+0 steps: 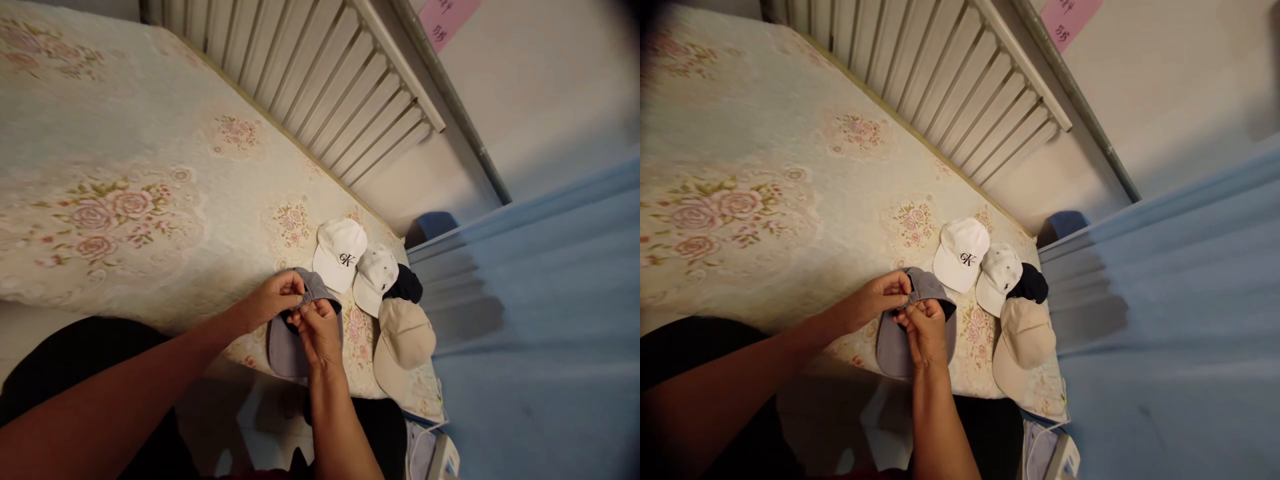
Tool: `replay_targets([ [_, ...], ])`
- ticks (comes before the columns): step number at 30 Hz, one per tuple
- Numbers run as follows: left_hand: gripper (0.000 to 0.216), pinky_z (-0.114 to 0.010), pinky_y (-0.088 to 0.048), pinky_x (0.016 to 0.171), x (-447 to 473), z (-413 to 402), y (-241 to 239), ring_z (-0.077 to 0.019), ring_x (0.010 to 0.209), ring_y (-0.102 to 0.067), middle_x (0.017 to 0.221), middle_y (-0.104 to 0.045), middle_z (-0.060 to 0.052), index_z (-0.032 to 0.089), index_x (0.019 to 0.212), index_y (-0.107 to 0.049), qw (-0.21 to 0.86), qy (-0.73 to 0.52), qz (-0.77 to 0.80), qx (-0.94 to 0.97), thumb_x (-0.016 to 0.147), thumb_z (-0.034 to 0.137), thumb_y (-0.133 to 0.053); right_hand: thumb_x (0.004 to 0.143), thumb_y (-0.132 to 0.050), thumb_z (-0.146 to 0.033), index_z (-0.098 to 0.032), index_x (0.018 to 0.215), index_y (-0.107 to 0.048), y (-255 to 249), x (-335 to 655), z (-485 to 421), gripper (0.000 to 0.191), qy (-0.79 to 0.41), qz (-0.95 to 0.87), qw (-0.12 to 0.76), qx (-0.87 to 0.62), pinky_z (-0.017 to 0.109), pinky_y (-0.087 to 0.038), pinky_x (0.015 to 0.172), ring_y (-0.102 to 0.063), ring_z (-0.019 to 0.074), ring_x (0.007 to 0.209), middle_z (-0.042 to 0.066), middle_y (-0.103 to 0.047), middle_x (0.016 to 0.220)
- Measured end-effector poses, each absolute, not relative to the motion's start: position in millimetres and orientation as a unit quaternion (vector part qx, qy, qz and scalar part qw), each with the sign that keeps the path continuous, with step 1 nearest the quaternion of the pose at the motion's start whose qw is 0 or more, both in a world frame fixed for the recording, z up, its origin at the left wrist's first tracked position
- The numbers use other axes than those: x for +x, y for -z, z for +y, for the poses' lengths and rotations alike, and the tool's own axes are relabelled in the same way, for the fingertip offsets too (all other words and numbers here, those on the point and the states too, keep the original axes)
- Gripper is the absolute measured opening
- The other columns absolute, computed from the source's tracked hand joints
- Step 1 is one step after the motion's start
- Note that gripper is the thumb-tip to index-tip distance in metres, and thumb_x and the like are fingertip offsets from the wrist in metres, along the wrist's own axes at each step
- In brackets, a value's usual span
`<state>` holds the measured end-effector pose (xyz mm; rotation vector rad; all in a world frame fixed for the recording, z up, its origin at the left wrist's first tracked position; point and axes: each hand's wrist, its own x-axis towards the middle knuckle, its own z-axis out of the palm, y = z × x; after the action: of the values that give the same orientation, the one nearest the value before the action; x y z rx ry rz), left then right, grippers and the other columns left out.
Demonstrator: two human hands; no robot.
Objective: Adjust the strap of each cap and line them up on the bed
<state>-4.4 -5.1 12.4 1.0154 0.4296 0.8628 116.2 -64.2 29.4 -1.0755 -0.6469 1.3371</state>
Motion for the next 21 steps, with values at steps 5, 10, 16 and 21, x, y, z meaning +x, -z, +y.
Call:
replay_targets([
  [5, 0.013, -0.022, -0.041, 0.05, -4.6, -5.8, -13.5, -0.008, 0.05, -0.054, 0.061, -0.054, 0.007, 0.018, 0.08, -0.046, 0.77, -0.398, 0.193, 0.461, 0.073, 0.017, -0.057, 0.064, -0.077, -0.017, -0.016, 0.072, -0.059, -27.1, 113.0, -63.8, 0.02, -0.55, -0.292, 0.622, -0.475, 0.024, -0.049, 0.054, -0.054, 0.0077, 0.048, -0.006, -0.058, 0.057],
  [10, 0.014, -0.024, -0.045, 0.051, -4.6, -6.5, -15.8, -0.0091, 0.049, -0.055, 0.06, -0.055, 0.007, 0.019, 0.08, -0.045, 0.778, -0.401, 0.176, 0.451, 0.074, 0.018, -0.058, 0.067, -0.075, -0.016, -0.016, 0.071, -0.059, -27.0, 112.0, -64.6, 0.016, -0.545, -0.294, 0.632, -0.466, 0.023, -0.046, 0.054, -0.053, 0.0075, 0.049, -0.005, -0.058, 0.057],
  [16, 0.017, -0.024, -0.047, 0.052, -3.4, -6.2, -14.2, -0.0096, 0.051, -0.057, 0.059, -0.057, 0.006, 0.019, 0.081, -0.043, 0.777, -0.4, 0.156, 0.46, 0.074, 0.017, -0.058, 0.071, -0.072, -0.02, -0.018, 0.072, -0.058, -26.1, 113.2, -65.2, 0.014, -0.544, -0.288, 0.639, -0.462, 0.023, -0.043, 0.053, -0.05, 0.0081, 0.047, -0.006, -0.054, 0.05],
  [21, 0.019, -0.023, -0.047, 0.053, -2.0, -7.0, -11.9, -0.0092, 0.051, -0.056, 0.058, -0.057, 0.007, 0.019, 0.081, -0.043, 0.771, -0.4, 0.159, 0.468, 0.071, 0.014, -0.058, 0.071, -0.072, -0.02, -0.018, 0.071, -0.057, -25.3, 114.3, -65.6, 0.015, -0.545, -0.284, 0.638, -0.464, 0.022, -0.042, 0.052, -0.049, 0.0082, 0.047, -0.006, -0.053, 0.05],
])
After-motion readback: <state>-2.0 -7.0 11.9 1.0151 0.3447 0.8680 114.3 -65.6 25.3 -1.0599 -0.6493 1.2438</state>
